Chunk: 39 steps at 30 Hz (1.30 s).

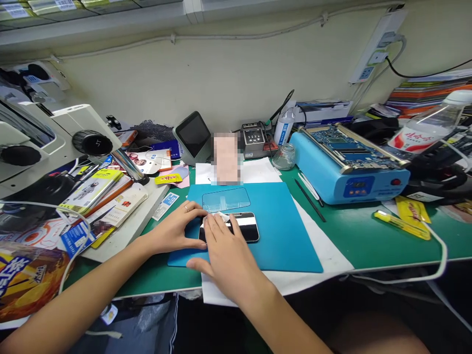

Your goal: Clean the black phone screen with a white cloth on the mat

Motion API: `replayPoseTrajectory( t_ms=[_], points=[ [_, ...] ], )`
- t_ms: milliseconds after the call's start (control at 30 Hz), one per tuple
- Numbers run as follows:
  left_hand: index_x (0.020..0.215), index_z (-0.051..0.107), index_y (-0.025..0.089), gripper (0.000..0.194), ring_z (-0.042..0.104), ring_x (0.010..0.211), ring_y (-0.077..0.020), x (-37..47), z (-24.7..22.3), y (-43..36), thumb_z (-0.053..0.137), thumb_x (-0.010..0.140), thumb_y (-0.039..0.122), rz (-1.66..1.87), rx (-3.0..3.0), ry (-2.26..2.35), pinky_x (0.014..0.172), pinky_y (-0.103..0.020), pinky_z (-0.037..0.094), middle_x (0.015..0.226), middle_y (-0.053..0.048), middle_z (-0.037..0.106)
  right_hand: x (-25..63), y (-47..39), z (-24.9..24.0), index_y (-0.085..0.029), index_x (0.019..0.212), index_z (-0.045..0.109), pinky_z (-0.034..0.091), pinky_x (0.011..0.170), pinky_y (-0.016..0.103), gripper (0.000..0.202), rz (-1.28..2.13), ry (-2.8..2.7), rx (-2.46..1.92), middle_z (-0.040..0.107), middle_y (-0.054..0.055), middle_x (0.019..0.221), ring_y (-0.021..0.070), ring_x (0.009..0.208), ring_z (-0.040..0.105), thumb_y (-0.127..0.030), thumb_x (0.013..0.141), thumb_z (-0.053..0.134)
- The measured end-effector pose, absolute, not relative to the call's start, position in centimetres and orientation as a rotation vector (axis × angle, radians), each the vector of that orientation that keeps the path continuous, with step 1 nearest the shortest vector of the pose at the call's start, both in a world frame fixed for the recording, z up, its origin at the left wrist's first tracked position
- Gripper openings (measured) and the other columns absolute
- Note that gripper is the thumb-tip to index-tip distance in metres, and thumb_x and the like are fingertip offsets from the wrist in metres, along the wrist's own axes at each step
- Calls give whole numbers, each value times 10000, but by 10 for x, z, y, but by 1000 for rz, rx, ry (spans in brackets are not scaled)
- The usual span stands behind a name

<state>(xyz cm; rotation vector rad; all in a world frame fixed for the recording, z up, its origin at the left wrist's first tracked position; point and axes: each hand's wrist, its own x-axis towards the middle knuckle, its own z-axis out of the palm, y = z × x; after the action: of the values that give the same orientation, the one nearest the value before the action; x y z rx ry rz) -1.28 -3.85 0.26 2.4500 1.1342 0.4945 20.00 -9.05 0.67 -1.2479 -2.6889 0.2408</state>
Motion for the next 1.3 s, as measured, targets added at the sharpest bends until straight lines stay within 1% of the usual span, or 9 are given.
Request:
replayPoseTrajectory(
  t_ms=[167, 233, 467, 667, 833, 900, 1000, 1133, 1300],
  points=[
    [1265, 599, 217, 682, 570, 1084, -294, -12, 5, -39, 806, 753, 617, 489, 2439, 1126, 959, -464, 503, 1189, -107, 602, 222, -108, 12, -131, 1562, 367, 333, 1186, 602, 742, 330, -2755, -1183, 383, 100, 1599, 305, 1484, 373, -634, 1021, 298],
    [1261, 596, 208, 686, 568, 1081, -294, -12, 6, -39, 812, 749, 610, 481, 2447, 1130, 960, -464, 502, 1185, -108, 601, 221, -107, 13, -140, 1553, 392, 350, 1173, 601, 722, 331, -2748, -1217, 399, 102, 1588, 310, 1481, 379, -624, 1027, 294],
    [1262, 604, 213, 627, 563, 1060, -281, -12, 4, -38, 777, 797, 595, 503, 2451, 1122, 929, -448, 508, 1163, -102, 603, 193, -100, 8, -125, 1545, 410, 275, 1216, 594, 761, 328, -2614, -1259, 405, 127, 1589, 313, 1492, 356, -655, 1005, 326],
    [1275, 594, 221, 700, 560, 1109, -303, -12, 5, -39, 806, 747, 629, 465, 2447, 1141, 971, -471, 496, 1218, -110, 597, 243, -111, 11, -291, 1566, 371, 329, 1185, 614, 607, 423, -2671, -1205, 462, 47, 1568, 288, 1468, 401, -573, 1028, 375],
    [1277, 600, 221, 704, 557, 1117, -302, -13, 4, -38, 796, 749, 643, 466, 2436, 1139, 983, -468, 494, 1205, -107, 594, 265, -104, -6, -205, 1620, 225, 330, 1152, 674, 763, 177, -2610, -1455, 326, 126, 1628, 343, 1498, 328, -634, 1003, 358],
    [1277, 603, 222, 708, 556, 1121, -302, -13, 3, -38, 789, 748, 655, 473, 2428, 1137, 987, -471, 492, 1211, -106, 593, 261, -99, -11, -177, 1623, 212, 320, 1149, 687, 768, 118, -2594, -1518, 297, 138, 1637, 347, 1511, 298, -631, 1012, 315],
    [1272, 606, 224, 700, 555, 1125, -302, -13, 3, -38, 786, 751, 655, 466, 2428, 1138, 982, -464, 495, 1207, -101, 595, 253, -100, -17, -119, 1605, 266, 335, 1137, 694, 779, 27, -2564, -1573, 306, 168, 1629, 365, 1501, 321, -630, 1018, 272],
    [1276, 605, 220, 693, 559, 1125, -303, -13, 5, -39, 790, 757, 641, 463, 2442, 1148, 979, -456, 496, 1203, -102, 595, 252, -120, -23, -38, 1557, 363, 407, 1125, 618, 844, -132, -2538, -1503, 358, 231, 1596, 391, 1463, 387, -665, 993, 322],
    [1284, 598, 203, 706, 561, 1121, -304, -12, 7, -40, 800, 756, 626, 445, 2449, 1147, 977, -458, 499, 1202, -109, 597, 260, -121, -23, -60, 1562, 365, 401, 1135, 605, 846, -162, -2566, -1478, 360, 214, 1603, 389, 1462, 390, -677, 983, 344]
  ],
)
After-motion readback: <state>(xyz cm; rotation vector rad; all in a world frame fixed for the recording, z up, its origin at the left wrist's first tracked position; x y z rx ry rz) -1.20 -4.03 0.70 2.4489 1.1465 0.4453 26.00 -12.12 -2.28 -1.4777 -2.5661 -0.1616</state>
